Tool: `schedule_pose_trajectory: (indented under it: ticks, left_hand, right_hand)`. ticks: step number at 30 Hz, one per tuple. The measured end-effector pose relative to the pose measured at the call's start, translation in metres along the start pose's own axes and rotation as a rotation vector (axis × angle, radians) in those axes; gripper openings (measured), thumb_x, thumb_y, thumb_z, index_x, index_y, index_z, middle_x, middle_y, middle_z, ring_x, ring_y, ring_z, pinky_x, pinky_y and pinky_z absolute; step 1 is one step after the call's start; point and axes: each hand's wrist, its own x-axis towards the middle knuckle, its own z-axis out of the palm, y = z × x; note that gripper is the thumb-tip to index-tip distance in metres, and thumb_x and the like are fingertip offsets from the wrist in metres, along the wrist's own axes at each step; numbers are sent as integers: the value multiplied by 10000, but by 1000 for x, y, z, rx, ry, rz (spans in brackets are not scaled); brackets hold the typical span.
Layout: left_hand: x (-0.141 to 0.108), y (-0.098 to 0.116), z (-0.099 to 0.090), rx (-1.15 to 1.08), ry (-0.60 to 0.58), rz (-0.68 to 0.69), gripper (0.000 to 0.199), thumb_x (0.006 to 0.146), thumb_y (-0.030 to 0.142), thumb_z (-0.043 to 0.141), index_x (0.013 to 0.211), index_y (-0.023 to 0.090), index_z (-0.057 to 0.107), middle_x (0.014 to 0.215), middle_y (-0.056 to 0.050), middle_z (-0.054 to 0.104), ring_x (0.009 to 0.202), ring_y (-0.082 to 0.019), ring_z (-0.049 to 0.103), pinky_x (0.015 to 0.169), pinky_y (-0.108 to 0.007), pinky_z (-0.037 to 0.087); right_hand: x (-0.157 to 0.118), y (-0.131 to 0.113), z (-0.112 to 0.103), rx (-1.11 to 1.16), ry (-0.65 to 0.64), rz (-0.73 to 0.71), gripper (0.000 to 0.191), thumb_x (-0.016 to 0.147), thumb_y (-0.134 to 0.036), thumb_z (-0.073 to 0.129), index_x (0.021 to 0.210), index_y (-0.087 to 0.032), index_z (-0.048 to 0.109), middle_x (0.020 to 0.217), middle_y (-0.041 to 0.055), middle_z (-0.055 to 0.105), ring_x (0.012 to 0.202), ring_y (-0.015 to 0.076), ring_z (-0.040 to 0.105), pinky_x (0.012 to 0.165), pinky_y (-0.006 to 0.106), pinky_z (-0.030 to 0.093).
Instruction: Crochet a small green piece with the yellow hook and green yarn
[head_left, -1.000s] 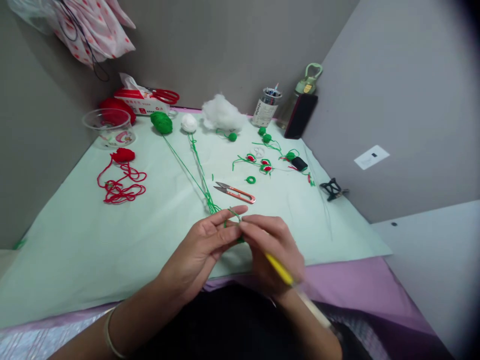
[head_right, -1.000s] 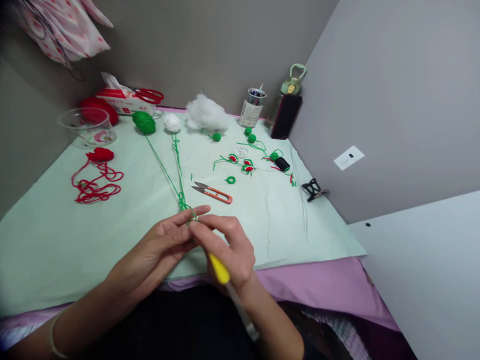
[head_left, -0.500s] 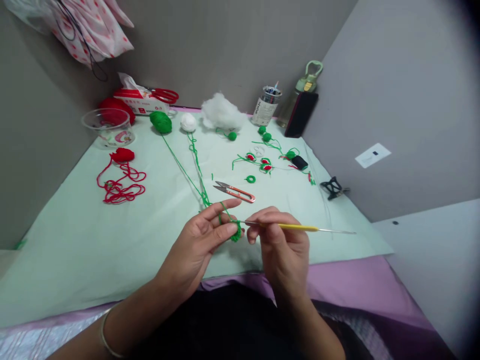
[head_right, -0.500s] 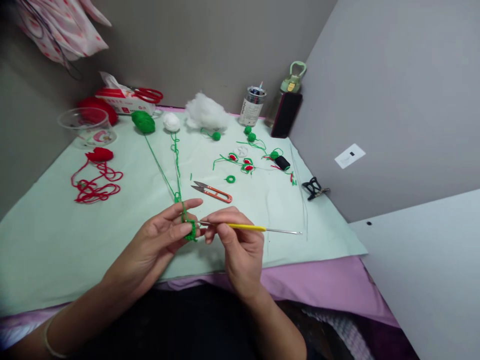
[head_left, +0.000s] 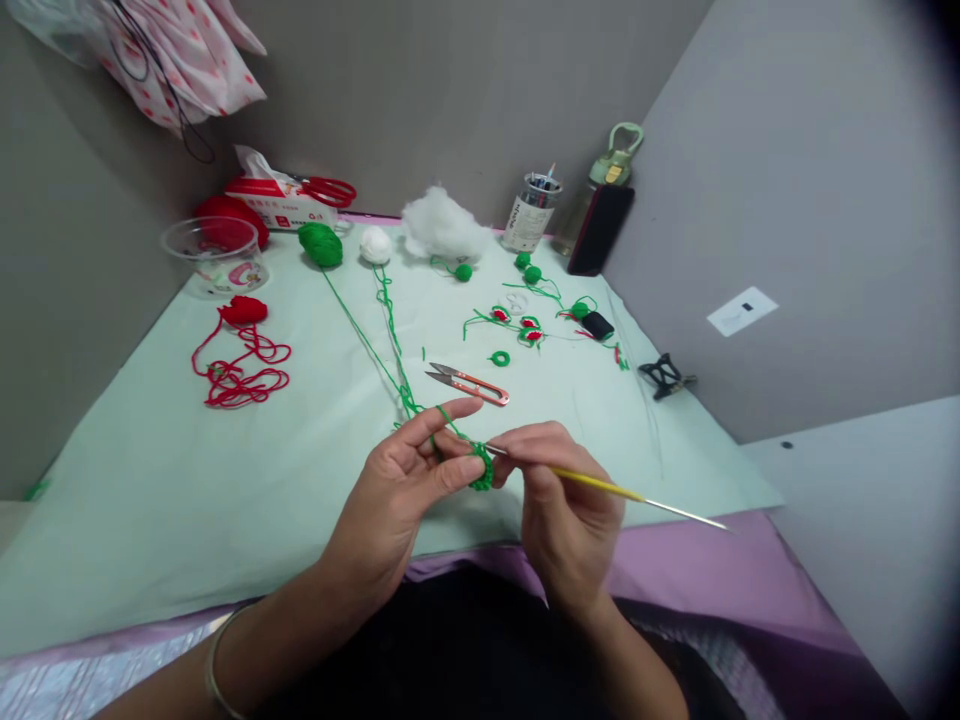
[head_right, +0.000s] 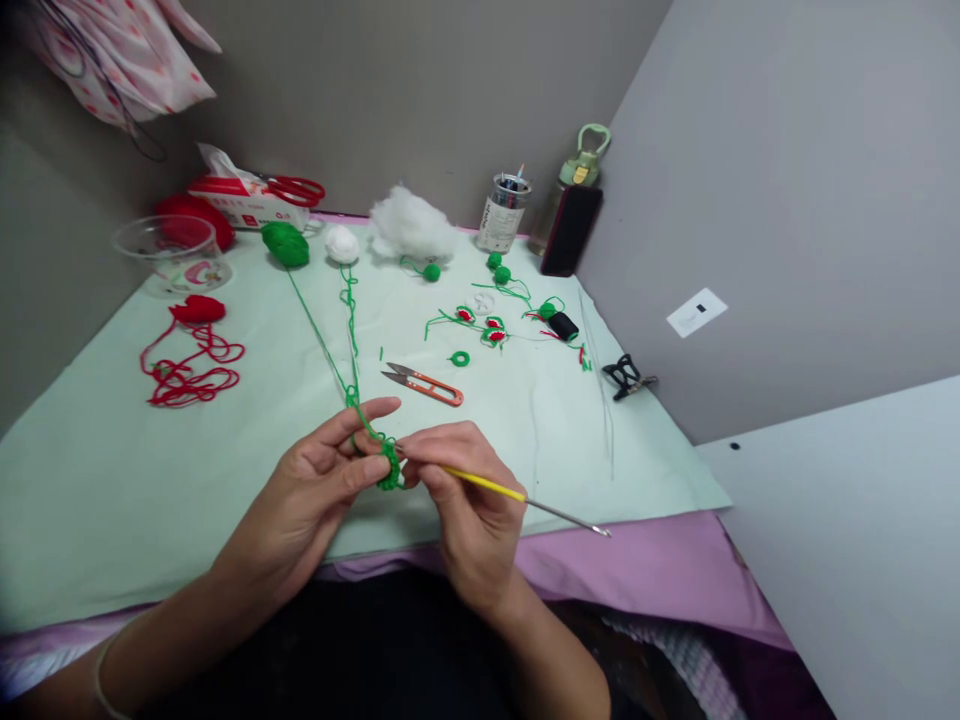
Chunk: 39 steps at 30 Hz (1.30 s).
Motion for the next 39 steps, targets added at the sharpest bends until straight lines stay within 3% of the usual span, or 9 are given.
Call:
schedule_pose_trajectory:
  ticks: [7, 19, 24, 30, 35, 39]
  left_hand:
    - [0, -3, 2, -65, 16, -36, 434, 777, 204, 857, 1195, 265, 757, 731, 56, 628, 776, -98, 574, 864, -245, 423]
    - [0, -4, 2, -82, 45, -43, 460, 762, 204, 864, 1205, 263, 755, 728, 53, 612, 779, -106, 554, 852, -246, 427]
    - [0, -9, 1, -3, 51, 42, 352, 771, 222, 857, 1111, 273, 785, 733, 45, 626, 767, -107, 583, 838, -241, 468]
    - [-3, -14, -3, 187, 103, 195, 282, 789, 244, 846, 1064, 290, 803, 846, 18, 682, 872, -139, 629, 872, -252, 498]
    - [-2, -5, 2, -3, 81, 54, 398, 788, 215, 843, 1175, 258, 760, 752, 44, 621, 766, -93, 579, 809, -213, 469]
    - [-1, -5, 2, -67, 52, -8, 357, 783, 228, 846, 1133, 221, 777, 741, 34, 618, 756, -90, 567, 801, -214, 462]
  right_hand:
    - [-4, 0, 1, -101, 18, -59, 233, 997, -164, 578, 1094, -268, 763, 985, 53, 722, 836, 169, 686, 665, 325, 589]
    - [-3, 6, 1, -9, 55, 6, 182, 1000, -210, 579, 1056, -276, 739, 946, 34, 701, 709, 136, 645, 641, 326, 566]
    - [-4, 3, 3, -61, 58, -6, 207, 988, -155, 577, 1050, -259, 745, 946, 35, 703, 747, 147, 654, 639, 318, 561]
    - [-10, -3, 4, -306, 7, -121, 318, 959, -59, 566, 1152, -254, 727, 998, 57, 723, 905, 190, 681, 737, 367, 583]
    - [-12, -1, 4, -225, 15, -153, 364, 951, -35, 566, 1188, -258, 728, 1029, 55, 719, 901, 182, 690, 737, 363, 588]
    - [-12, -3, 4, -328, 1, -201, 391, 933, -6, 578, 1205, -251, 715, 1050, 58, 716, 919, 177, 694, 745, 346, 595]
